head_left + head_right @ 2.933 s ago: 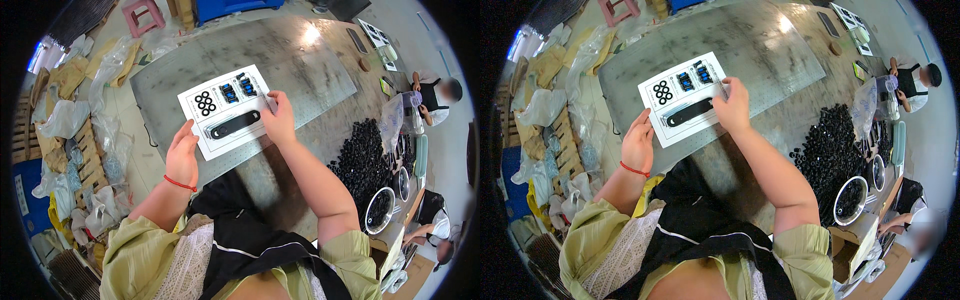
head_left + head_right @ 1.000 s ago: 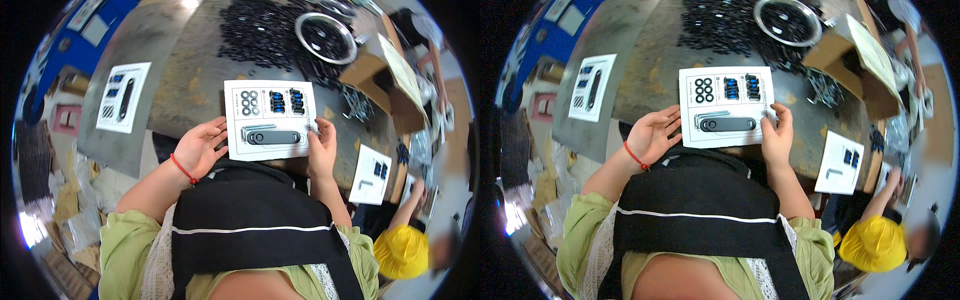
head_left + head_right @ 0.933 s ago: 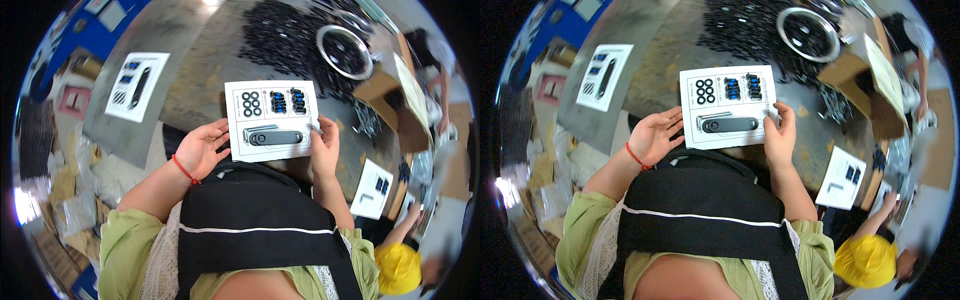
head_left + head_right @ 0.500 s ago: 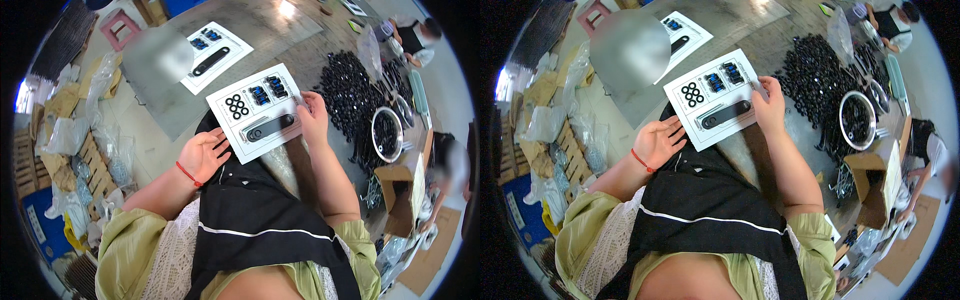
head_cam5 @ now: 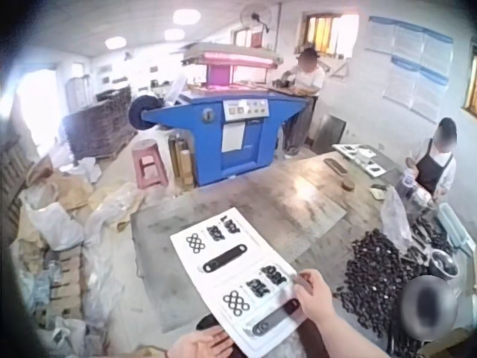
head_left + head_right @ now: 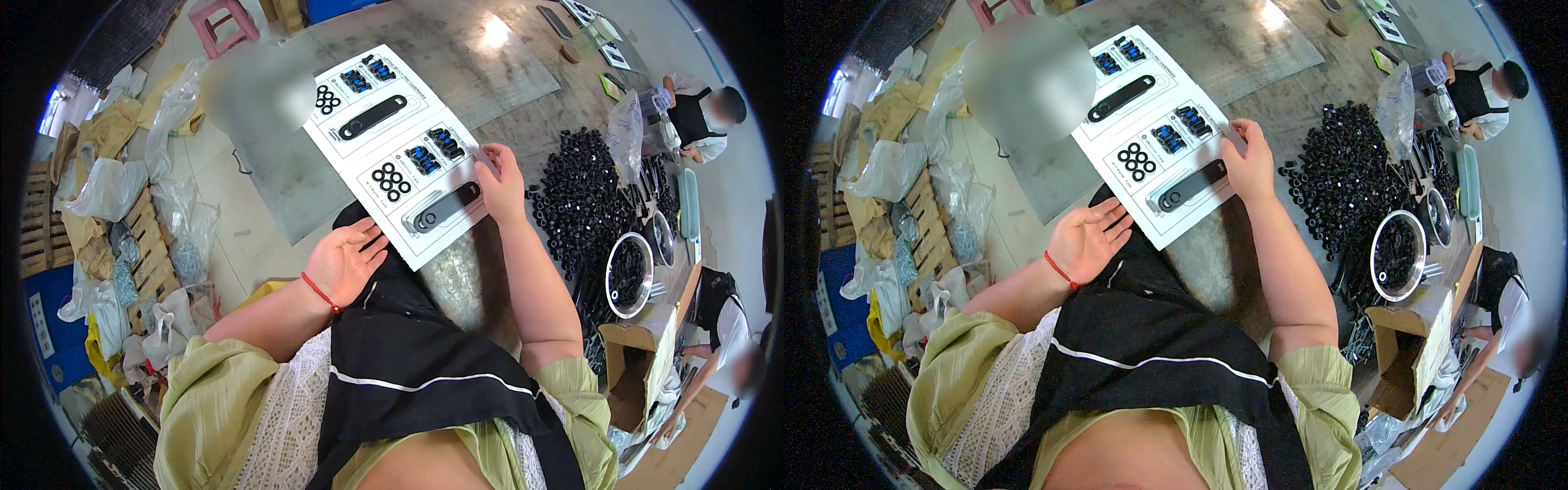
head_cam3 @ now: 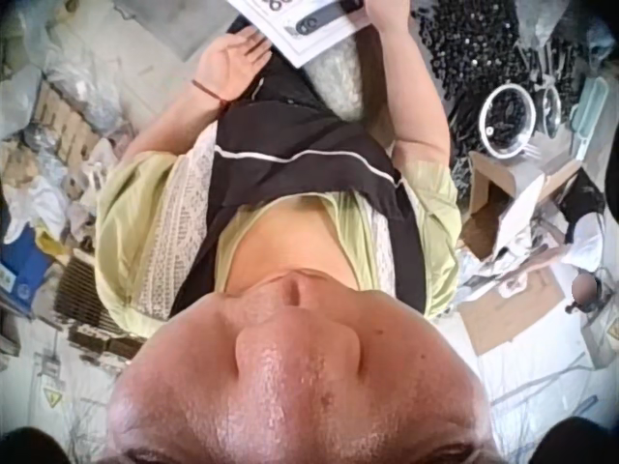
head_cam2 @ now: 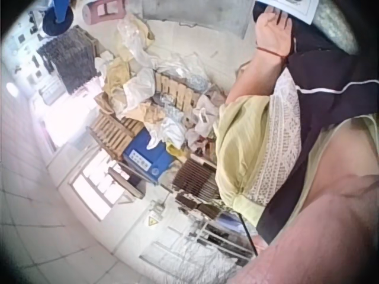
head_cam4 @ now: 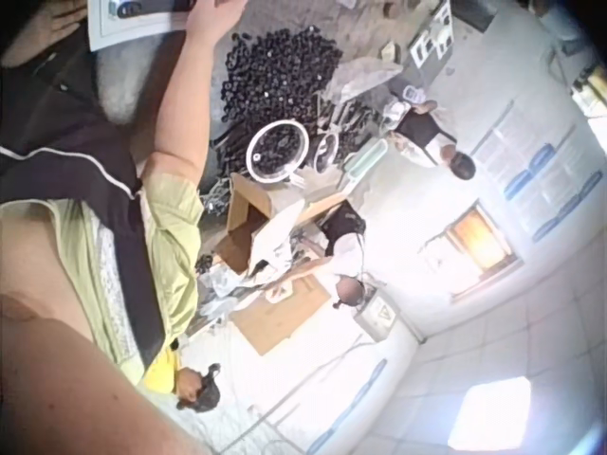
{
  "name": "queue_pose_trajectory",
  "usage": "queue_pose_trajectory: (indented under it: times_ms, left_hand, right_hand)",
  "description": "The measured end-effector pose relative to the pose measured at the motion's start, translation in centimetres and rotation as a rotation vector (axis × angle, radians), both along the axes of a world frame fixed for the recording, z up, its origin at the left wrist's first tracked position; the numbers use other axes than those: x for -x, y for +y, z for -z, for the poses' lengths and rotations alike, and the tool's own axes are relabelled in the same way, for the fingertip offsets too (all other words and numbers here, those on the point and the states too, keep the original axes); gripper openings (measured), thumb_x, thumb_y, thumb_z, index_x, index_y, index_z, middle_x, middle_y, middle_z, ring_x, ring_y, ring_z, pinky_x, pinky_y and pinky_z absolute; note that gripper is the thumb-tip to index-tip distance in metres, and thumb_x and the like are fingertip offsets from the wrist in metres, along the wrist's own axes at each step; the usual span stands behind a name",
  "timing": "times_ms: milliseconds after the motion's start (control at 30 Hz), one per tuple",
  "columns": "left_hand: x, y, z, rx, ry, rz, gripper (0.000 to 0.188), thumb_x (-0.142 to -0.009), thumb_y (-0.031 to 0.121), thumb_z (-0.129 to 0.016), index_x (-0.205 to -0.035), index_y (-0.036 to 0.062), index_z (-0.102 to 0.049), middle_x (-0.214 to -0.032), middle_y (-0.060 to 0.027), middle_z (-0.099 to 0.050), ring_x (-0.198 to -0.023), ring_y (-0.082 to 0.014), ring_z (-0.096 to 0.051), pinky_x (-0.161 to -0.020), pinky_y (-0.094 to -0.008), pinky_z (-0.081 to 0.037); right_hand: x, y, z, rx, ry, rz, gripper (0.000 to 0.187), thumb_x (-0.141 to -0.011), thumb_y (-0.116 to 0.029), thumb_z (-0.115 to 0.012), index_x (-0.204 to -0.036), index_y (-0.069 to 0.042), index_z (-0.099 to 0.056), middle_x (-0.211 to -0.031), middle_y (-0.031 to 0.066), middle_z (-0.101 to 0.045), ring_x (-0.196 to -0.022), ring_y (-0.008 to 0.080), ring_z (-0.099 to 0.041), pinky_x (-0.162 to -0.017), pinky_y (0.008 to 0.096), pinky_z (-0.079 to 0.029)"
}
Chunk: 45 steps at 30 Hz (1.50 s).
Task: The person assembles door lock hardware on a workbench. They place black lock handles and small black rings onto white packaging inserts, then move the completed inserts aside. The person repeats this process for multiple units.
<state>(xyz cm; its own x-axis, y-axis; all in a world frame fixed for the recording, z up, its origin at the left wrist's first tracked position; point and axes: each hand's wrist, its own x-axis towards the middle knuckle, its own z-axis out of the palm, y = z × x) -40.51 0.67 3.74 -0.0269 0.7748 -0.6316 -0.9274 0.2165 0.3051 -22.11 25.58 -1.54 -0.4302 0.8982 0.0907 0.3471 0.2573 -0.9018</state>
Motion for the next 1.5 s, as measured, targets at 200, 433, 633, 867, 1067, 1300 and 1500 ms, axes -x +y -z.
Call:
queue_pose_trajectory:
  times_ms: [200,433,633,867,1067,1300,1500]
  left_hand:
    - [0.1,0.0,0.6,0.012,0.04,-0.02,0.052,-0.086,0.014,-0.05,-0.135,-0.0044,-0.045,-0.131,-0.0127,-0.052,-0.123,-0.0263,-0.049,-0.109,-0.0401,-0.034]
    - [3.8,-0.7,-0.2,-0.031,0.976,0.238,0.034,-0.092,0.013,-0.057,-0.125,0.0026,-0.06,-0.119,-0.0116,-0.061,-0.108,-0.0247,-0.059,-0.093,-0.0366,-0.048]
    - [13.2,4.6,0.0,0.274,2.406,0.418,0.075,-0.085,0.044,-0.069,-0.143,0.0048,-0.043,-0.149,-0.0191,-0.04,-0.14,-0.0338,-0.034,-0.113,-0.0461,-0.03]
    - [14.5,6.7,1.1,0.486,2.297,0.816,0.102,-0.081,0.066,-0.064,-0.153,0.0056,-0.025,-0.161,-0.0168,-0.022,-0.149,-0.0312,-0.018,-0.119,-0.0525,-0.015]
    - [14.5,6.9,0.9,0.48,2.308,0.858,0.105,-0.08,0.069,-0.062,-0.153,0.0032,-0.026,-0.161,-0.0151,-0.022,-0.15,-0.0273,-0.018,-0.12,-0.052,-0.013]
    - [14.3,7.1,0.7,0.481,2.292,0.864,0.106,-0.08,0.07,-0.061,-0.153,0.0022,-0.025,-0.161,-0.0141,-0.021,-0.15,-0.0252,-0.017,-0.121,-0.0507,-0.012]
    - [14.5,7.4,0.5,0.466,2.283,0.867,0.105,-0.079,0.069,-0.063,-0.152,0.0015,-0.028,-0.16,-0.0151,-0.024,-0.15,-0.0258,-0.019,-0.12,-0.0513,-0.012]
  right_hand:
    - [0.0,-0.8,-0.7,-0.232,-0.187,-0.028,0.044,-0.082,-0.02,-0.067,-0.121,-0.002,-0.058,-0.112,0.0169,-0.065,-0.11,0.0333,-0.059,-0.098,0.0441,-0.043]
    - [-2.8,-3.4,-2.2,-0.423,-0.249,-0.006,0.057,-0.079,-0.02,-0.071,-0.13,-0.003,-0.052,-0.132,0.0207,-0.055,-0.124,0.0382,-0.05,-0.108,0.0472,-0.035]
    - [-7.1,-10.7,-3.3,-0.342,-0.518,-0.02,0.073,-0.074,-0.027,-0.078,-0.134,0.001,-0.046,-0.141,0.0228,-0.047,-0.133,0.0413,-0.041,-0.112,0.051,-0.029]
    - [-4.3,-14.5,-3.3,-0.279,-0.643,-0.087,0.087,-0.073,-0.034,-0.08,-0.142,-0.001,-0.039,-0.153,0.0227,-0.033,-0.142,0.0401,-0.03,-0.115,0.0583,-0.018]
    - [-3.8,-14.7,-2.5,-0.286,-0.627,-0.045,0.089,-0.075,-0.035,-0.079,-0.144,-0.001,-0.035,-0.153,0.0235,-0.034,-0.143,0.0392,-0.029,-0.115,0.059,-0.018]
    - [-3.8,-14.7,-2.1,-0.331,-0.645,-0.024,0.088,-0.077,-0.038,-0.077,-0.145,0.0,-0.035,-0.152,0.0251,-0.035,-0.143,0.0395,-0.03,-0.114,0.0603,-0.018]
    - [-2.8,-15.0,-2.7,-0.303,-0.693,0.011,0.086,-0.079,-0.042,-0.074,-0.143,0.0,-0.036,-0.151,0.0251,-0.035,-0.143,0.0396,-0.03,-0.113,0.0605,-0.018]
